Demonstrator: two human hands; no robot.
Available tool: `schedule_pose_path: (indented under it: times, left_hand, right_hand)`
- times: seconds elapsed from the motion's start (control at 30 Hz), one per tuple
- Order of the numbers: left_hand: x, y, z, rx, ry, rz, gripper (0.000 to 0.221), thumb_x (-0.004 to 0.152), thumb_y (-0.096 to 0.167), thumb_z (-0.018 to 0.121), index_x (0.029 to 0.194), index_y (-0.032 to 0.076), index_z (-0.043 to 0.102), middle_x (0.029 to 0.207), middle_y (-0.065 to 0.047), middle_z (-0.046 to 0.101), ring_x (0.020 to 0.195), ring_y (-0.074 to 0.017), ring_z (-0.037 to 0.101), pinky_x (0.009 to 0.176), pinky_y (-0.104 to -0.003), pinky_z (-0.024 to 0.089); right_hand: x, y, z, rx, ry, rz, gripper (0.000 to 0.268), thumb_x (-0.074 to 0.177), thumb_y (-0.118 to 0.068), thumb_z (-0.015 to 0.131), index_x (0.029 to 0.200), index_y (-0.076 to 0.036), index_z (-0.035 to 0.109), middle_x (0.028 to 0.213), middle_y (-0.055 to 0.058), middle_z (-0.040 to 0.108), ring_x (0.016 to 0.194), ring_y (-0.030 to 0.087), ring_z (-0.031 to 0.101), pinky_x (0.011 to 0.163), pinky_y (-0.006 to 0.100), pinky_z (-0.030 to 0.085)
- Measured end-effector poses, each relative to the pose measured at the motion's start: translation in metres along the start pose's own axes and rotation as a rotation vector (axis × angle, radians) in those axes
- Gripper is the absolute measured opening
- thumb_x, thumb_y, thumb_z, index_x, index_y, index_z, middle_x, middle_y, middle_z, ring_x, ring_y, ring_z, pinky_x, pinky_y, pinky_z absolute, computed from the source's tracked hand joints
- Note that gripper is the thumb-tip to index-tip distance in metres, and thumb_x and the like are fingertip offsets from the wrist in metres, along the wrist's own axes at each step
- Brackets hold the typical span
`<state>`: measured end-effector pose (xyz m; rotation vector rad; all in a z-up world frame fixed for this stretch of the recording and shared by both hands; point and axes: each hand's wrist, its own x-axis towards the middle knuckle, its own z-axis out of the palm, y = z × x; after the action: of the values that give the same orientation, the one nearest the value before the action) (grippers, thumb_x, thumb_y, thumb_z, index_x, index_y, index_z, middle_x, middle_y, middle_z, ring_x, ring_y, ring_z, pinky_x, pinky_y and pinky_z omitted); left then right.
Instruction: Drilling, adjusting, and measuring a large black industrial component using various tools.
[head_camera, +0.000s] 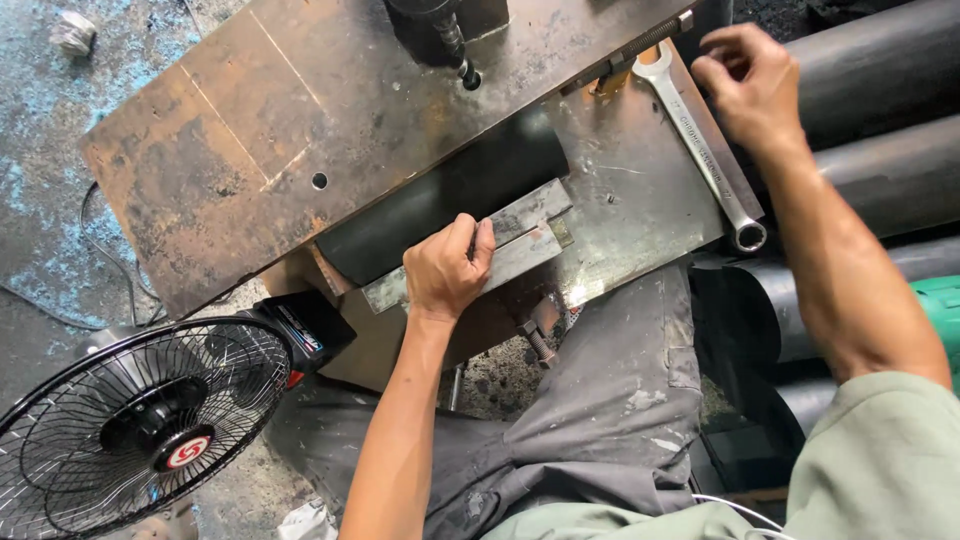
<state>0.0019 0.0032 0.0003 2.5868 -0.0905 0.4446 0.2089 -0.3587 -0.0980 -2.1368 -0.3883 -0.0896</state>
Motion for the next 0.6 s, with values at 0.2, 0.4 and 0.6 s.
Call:
schedule_pose_path:
  times: [0.2,0.4,0.6]
  left_hand:
    - [-0.004,0.000,-0.001,-0.007,0.002,0.004,0.034,0.102,0.023,0.066,0.074,0.008,0.052,0.064,-0.009,0.059,0.058,-0.0322,0.062,0.050,-0.043,0.046]
    - [-0.005,0.003,-0.002,-0.003,0.007,-0.010,0.035,0.102,0.025,0.066,0.074,0.008,0.052,0.064,-0.009,0.059,0.057,-0.0315,0.061,0.050,-0.043,0.045]
    - [-0.005,0.000,0.001,0.008,-0.002,-0.024,0.037,0.103,0.027,0.064,0.075,0.008,0.052,0.063,-0.008,0.058,0.057,-0.0313,0.061,0.050,-0.043,0.045]
  right_hand:
    - [-0.098,-0.082,0.050,-0.210,-0.192,-0.152,0.023,0.093,-0.016,0.079,0.113,-0.007,0.074,0.104,0.011,0.069,0.099,0.027,0.067,0.082,0.038,0.055]
    - [-0.105,-0.066,0.077,-0.510,-0.153,-0.319,0.019,0.096,-0.024,0.076,0.097,-0.007,0.067,0.095,0.010,0.062,0.091,0.030,0.064,0.072,0.042,0.053]
    - [-0.087,0.000,0.012,-0.409,0.230,-0.188,0.031,0.097,0.015,0.050,0.122,0.000,0.061,0.110,0.019,0.059,0.098,0.033,0.059,0.090,0.043,0.053]
